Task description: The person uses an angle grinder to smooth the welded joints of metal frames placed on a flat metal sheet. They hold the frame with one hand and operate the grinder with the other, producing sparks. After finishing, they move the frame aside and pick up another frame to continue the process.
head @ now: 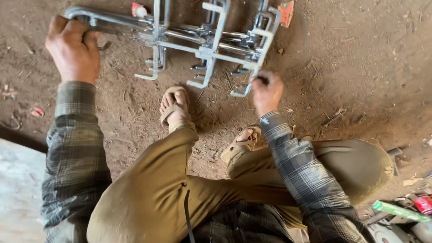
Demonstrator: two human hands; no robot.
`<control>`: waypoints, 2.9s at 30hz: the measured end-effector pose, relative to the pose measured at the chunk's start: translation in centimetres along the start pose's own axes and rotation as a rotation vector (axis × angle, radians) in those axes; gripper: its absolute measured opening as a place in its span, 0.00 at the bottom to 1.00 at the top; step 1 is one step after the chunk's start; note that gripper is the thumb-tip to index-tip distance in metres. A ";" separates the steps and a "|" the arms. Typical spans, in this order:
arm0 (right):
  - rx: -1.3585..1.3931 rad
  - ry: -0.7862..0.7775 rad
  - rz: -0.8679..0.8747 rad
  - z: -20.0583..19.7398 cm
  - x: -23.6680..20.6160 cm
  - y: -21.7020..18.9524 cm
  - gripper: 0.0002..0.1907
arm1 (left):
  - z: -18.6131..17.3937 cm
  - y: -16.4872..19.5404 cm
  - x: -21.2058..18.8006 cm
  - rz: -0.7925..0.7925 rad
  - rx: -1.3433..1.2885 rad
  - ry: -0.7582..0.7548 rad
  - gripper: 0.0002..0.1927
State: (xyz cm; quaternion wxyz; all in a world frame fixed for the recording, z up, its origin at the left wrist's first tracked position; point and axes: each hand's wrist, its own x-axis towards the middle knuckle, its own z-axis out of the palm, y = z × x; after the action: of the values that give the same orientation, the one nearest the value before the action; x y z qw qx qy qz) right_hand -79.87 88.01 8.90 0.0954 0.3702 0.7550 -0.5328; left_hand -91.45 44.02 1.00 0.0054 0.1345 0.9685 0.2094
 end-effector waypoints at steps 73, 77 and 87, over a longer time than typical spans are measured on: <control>-0.072 0.007 -0.037 2.0 0.7 1.5 0.09 | 1.8 4.1 2.3 -0.672 -0.621 -0.066 0.14; -0.082 0.019 -0.024 2.4 0.1 -0.2 0.09 | 0.9 4.6 2.4 -0.719 -0.732 -0.075 0.16; 0.026 -0.071 -0.083 1.8 0.1 -2.8 0.05 | 1.4 5.2 1.2 -0.912 -0.918 -0.029 0.11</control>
State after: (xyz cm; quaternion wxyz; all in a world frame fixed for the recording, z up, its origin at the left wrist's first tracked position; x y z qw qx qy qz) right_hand -82.28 86.04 10.18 0.0951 0.3206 0.7589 -0.5588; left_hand -91.18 49.41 1.92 0.1640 -0.3038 0.7402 0.5770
